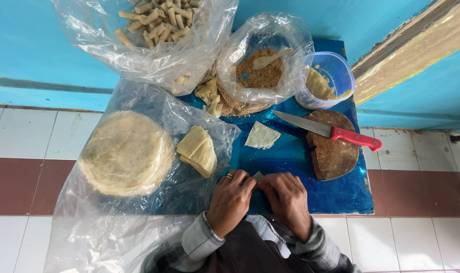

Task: The person takes thin pastry sheets from a stack, spoons brown filling from a plastic bag onto a sheet, and folds the sheet over the filling by hand to form filled snack packets, placing finished pieces aside. They repeat this cycle, occasionally repositioning the stack of sheets and the filling bag on the plastic-covered table.

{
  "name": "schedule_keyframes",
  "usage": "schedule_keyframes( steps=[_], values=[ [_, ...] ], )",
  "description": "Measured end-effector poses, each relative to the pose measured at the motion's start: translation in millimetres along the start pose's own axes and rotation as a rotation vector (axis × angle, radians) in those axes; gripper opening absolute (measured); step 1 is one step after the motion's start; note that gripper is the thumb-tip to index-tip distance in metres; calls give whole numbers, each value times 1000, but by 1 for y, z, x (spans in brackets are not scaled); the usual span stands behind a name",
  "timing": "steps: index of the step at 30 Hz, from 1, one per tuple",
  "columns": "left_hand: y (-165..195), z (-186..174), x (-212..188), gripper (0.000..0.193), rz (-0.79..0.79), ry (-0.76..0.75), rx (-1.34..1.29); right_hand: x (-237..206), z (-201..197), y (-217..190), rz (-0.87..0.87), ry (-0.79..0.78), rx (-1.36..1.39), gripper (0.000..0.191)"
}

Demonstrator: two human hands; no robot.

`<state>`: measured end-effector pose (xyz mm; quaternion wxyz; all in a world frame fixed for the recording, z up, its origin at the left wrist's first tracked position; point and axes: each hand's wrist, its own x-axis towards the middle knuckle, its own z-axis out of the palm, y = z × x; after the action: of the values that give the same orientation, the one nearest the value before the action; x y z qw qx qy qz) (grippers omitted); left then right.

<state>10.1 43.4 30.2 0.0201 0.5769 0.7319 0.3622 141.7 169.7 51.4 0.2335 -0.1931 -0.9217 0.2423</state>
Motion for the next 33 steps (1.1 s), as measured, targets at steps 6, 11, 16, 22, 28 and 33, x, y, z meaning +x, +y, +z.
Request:
schedule_keyframes(
  steps=[6,11,16,22,28,33],
  values=[
    [0,1,6,18,-9,52,-46,0,-2,0,-117,66,-121,19],
    [-3,2,6,20,21,22,-19,3,3,7,-124,92,-219,23],
    [-4,7,11,24,-2,36,19,-2,4,5,-243,111,-286,34],
    [-5,14,13,27,-32,53,42,10,0,8,-216,30,-362,41],
    [-2,14,19,11,-160,61,-109,20,-7,4,-209,37,-207,43],
    [5,-1,19,19,-179,136,-388,50,-36,-11,-324,24,-242,24]
  ],
)
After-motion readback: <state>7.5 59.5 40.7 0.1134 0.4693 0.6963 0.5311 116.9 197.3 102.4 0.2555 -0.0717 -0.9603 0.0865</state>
